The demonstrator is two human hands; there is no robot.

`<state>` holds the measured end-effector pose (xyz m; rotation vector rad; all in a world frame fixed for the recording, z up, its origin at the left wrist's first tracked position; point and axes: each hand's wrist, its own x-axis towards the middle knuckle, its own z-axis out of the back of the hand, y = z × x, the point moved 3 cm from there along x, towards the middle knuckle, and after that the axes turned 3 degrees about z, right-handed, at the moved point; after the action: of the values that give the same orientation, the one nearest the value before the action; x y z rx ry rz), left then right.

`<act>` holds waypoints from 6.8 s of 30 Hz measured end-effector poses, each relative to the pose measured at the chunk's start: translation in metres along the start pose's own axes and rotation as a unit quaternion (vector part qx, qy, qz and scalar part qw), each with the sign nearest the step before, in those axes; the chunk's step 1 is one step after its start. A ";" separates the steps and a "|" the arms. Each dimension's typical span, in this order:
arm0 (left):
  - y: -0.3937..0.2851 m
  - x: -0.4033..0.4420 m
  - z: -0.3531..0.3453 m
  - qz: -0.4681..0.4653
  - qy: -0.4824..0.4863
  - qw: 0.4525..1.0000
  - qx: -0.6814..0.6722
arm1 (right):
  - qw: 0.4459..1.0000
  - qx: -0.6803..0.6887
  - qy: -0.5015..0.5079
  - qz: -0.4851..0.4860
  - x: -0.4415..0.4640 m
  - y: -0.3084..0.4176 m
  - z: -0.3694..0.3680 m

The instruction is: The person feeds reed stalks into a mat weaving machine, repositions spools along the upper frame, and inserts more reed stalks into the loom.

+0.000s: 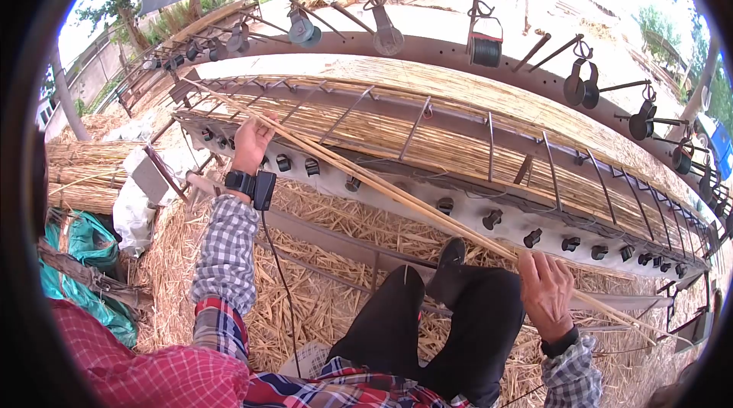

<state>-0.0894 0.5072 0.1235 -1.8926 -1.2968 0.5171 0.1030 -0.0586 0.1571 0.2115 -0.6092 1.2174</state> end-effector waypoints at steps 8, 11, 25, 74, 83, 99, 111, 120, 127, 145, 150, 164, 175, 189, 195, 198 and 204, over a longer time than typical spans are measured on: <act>0.020 -0.015 -0.013 0.020 0.022 0.999 0.035 | 1.000 0.011 0.004 0.016 0.033 0.025 -0.007; 0.022 -0.020 -0.016 0.031 0.043 0.998 0.023 | 1.000 0.024 0.015 0.007 0.036 0.028 -0.009; 0.023 -0.029 -0.021 0.013 0.040 0.998 0.042 | 0.999 0.044 0.027 -0.013 0.035 0.030 -0.013; 0.039 -0.025 -0.066 0.141 0.200 0.969 0.033 | 0.989 -0.134 -0.043 -0.033 0.066 -0.121 0.006; 0.057 -0.075 -0.064 0.128 0.201 0.962 0.129 | 0.974 -0.204 0.001 -0.096 0.103 -0.166 -0.051; 0.108 -0.113 -0.201 0.264 0.344 0.900 0.037 | 0.966 -0.233 -0.057 -0.093 0.070 -0.104 -0.002; 0.148 -0.080 -0.213 0.258 0.284 0.922 -0.045 | 0.969 -0.088 -0.219 -0.068 0.031 -0.090 0.018; 0.145 -0.074 -0.206 0.276 0.281 0.917 -0.058 | 0.598 0.457 -0.377 -0.541 -0.152 -0.200 0.029; 0.144 -0.073 -0.200 0.260 0.317 0.910 -0.062 | 0.389 0.679 -0.446 -0.435 -0.227 -0.264 0.053; 0.154 -0.081 -0.201 0.267 0.286 0.920 -0.031 | 0.373 0.557 -0.562 -0.484 -0.269 -0.416 0.128; 0.165 -0.072 -0.205 0.261 0.254 0.931 -0.024 | 0.293 0.637 -0.566 -0.434 -0.267 -0.438 0.093; 0.196 -0.064 -0.241 0.284 0.233 0.930 -0.024 | 0.423 0.527 -0.442 -0.590 -0.206 -0.569 -0.031; 0.181 -0.082 -0.239 0.313 0.265 0.907 0.095 | 0.682 0.489 -0.132 -0.527 -0.127 -0.444 -0.041; 0.184 -0.338 -0.268 0.262 0.527 0.797 0.136 | 0.699 0.163 0.219 -0.661 -0.433 -0.048 0.028; 0.215 -0.416 -0.253 0.180 0.687 0.643 0.286 | 0.522 0.314 0.271 -0.745 -0.557 0.147 0.023; 0.221 -0.427 -0.244 0.143 0.699 0.629 0.310 | 0.499 0.261 0.202 -0.801 -0.565 0.190 0.045; 0.221 -0.424 -0.246 0.127 0.695 0.633 0.317 | 0.465 0.048 0.215 -0.857 -0.604 0.208 0.079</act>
<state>0.0443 -0.0100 0.0659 -1.1848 0.2225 -0.3796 -0.2418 -0.5136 -0.1407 0.4189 0.3019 -0.7581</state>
